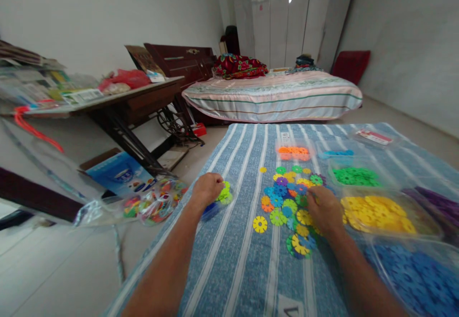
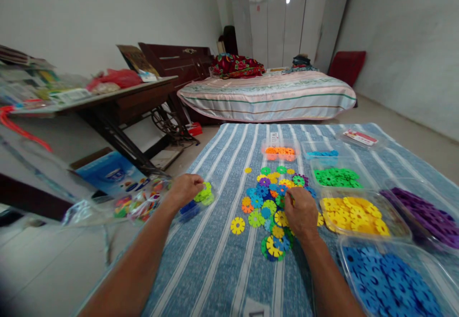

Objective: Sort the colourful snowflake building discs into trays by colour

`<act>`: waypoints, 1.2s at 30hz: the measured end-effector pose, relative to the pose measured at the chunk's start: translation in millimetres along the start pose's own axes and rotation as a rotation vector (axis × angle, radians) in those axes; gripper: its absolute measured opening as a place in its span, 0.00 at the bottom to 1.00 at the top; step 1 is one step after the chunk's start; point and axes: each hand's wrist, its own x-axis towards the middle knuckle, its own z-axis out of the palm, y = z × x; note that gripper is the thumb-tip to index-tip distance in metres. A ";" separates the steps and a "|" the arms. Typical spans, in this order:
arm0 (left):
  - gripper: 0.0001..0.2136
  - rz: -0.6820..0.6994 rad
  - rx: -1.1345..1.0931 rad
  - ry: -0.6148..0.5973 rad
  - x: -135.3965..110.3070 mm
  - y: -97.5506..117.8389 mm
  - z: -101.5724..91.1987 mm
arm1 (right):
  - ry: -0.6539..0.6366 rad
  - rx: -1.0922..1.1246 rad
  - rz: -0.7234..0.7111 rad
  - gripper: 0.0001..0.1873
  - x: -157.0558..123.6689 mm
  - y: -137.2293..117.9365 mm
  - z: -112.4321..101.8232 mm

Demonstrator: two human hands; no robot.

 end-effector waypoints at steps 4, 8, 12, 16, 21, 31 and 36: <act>0.10 -0.035 0.066 -0.024 4.6 -3.5 8.9 | -0.027 -0.035 0.043 0.16 -1.0 4.0 1.0; 0.14 -0.004 0.061 0.156 -7.2 5.1 8.8 | -0.064 -0.014 0.117 0.16 -0.4 4.8 0.3; 0.12 0.243 -0.121 0.126 -31.9 31.3 4.6 | -0.065 0.073 0.204 0.16 1.1 5.2 -0.7; 0.08 0.403 -0.149 -0.104 -55.2 56.6 11.8 | -0.066 0.134 0.229 0.15 2.2 5.7 -1.3; 0.08 0.411 -0.033 -0.224 -68.7 65.8 36.1 | -0.084 0.144 0.242 0.15 3.4 5.1 -1.6; 0.08 0.390 -0.066 -0.267 -63.3 64.9 55.4 | -0.070 0.107 0.219 0.14 4.3 5.6 0.7; 0.03 0.301 -0.354 -0.374 -50.5 63.2 56.3 | -0.061 0.115 0.206 0.12 4.0 7.1 3.0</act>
